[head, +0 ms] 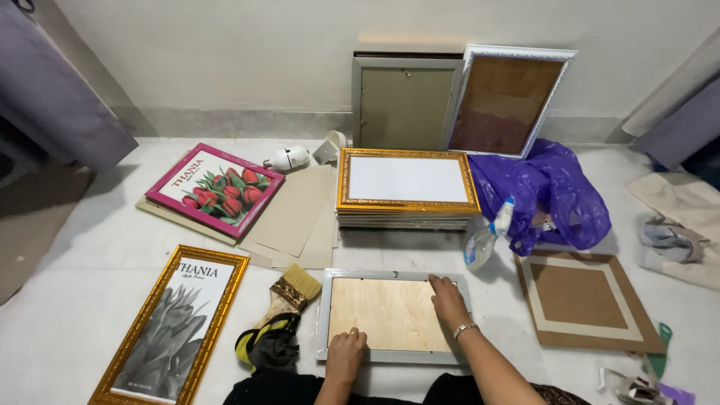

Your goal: Cleaning the glass of a picture frame with spray and a cloth, then placing a wooden backing board into the frame.

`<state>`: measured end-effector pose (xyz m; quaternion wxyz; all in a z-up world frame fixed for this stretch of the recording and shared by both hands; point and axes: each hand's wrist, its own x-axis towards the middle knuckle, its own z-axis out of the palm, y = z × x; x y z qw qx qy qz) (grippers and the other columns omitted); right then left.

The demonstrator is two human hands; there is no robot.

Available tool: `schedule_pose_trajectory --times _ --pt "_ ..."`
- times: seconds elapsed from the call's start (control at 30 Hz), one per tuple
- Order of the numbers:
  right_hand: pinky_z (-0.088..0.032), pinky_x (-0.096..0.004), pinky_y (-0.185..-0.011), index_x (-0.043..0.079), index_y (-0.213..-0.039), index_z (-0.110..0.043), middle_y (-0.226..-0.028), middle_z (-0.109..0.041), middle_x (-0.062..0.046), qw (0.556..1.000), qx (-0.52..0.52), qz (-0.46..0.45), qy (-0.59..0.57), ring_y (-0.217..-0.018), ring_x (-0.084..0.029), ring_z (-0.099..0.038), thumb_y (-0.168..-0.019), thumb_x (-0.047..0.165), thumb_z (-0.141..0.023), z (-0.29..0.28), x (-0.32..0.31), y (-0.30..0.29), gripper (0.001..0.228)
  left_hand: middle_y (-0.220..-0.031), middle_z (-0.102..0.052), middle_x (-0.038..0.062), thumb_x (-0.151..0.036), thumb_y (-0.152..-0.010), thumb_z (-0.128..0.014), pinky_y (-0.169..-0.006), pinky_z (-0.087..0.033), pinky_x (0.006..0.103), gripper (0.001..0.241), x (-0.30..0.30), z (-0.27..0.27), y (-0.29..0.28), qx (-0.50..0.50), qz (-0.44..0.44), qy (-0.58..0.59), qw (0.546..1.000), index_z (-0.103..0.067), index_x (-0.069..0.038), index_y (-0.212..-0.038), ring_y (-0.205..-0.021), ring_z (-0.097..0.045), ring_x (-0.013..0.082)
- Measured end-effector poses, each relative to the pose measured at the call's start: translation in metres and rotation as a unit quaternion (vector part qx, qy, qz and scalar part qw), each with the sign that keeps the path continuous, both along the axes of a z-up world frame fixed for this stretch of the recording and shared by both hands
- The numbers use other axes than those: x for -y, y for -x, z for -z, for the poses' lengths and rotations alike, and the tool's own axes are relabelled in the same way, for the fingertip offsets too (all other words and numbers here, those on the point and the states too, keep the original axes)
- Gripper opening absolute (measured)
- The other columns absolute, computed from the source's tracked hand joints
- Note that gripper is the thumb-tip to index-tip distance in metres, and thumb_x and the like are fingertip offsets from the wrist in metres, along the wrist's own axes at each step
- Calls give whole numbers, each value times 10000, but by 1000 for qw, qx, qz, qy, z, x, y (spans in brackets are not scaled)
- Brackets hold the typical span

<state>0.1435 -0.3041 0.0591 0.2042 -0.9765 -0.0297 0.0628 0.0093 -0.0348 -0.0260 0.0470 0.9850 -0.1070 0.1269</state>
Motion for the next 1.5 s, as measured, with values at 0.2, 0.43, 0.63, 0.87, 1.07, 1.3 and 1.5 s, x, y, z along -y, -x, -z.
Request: schedule_pose_trajectory --times 0.2,0.43,0.63,0.87,1.07,1.3,1.5 --pt "-536 -382 -941 236 -1321 -609 -1109 -620 -20 1000 17 -11 10 -997 -254 -646 -877 83 -624 3 3 -3 470 -862 -668 62 -168 -785 -678 -688 -503 380 81 1 9 -5 31 -12 39 999 -601 -147 -800 -702 -630 246" --pt "-548 -396 -954 206 -1232 -589 -1189 -613 13 996 16 -35 80 -1032 -246 -655 -847 117 -730 -11 -11 -2 419 -922 -673 80 -111 -821 -645 -703 -516 392 54 0 -6 2 -25 -10 40 999 -625 -117 -870 -742 -635 250" --pt "-528 -331 -846 155 -983 -568 -1004 -622 35 997 47 -36 44 -894 -186 -630 -832 2 -634 -17 -16 -1 225 -903 -591 62 -161 -823 -620 -689 -514 421 71 -5 -4 3 -16 10 99 995 -576 -137 -872 -749 -620 271" --pt "-525 -351 -819 131 -914 -552 -959 -630 15 995 77 -54 46 -885 -197 -621 -787 -22 -671 -18 -14 0 231 -929 -633 64 -104 -804 -677 -731 -536 383 102 3 -5 -1 -74 -27 54 995 -614 -113 -883 -747 -631 240" --pt "-534 -342 -790 103 -881 -560 -922 -632 2 994 80 -72 31 -843 -195 -639 -802 -21 -655 -4 -10 -6 175 -906 -628 64 -133 -767 -700 -717 -529 384 123 4 -6 0 -38 -28 66 997 -604 -122 -844 -726 -620 252" --pt "-457 -369 -1130 118 -1404 -545 -1395 -603 -34 996 -84 -33 -24 -1272 -243 -591 -824 153 -718 -16 0 -11 606 -935 -628 52 -137 -816 -663 -700 -553 401 64 0 -14 2 -57 -48 95 993 -611 -123 -850 -770 -630 246" --pt "-507 -394 -1092 188 -1454 -526 -1474 -562 -70 972 -223 -75 -27 -1319 -217 -587 -896 458 -688 -15 33 30 641 -904 -649 53 -143 -761 -711 -672 -547 389 114 1 9 -6 -11 -39 88 995 -620 -143 -829 -731 -638 254"
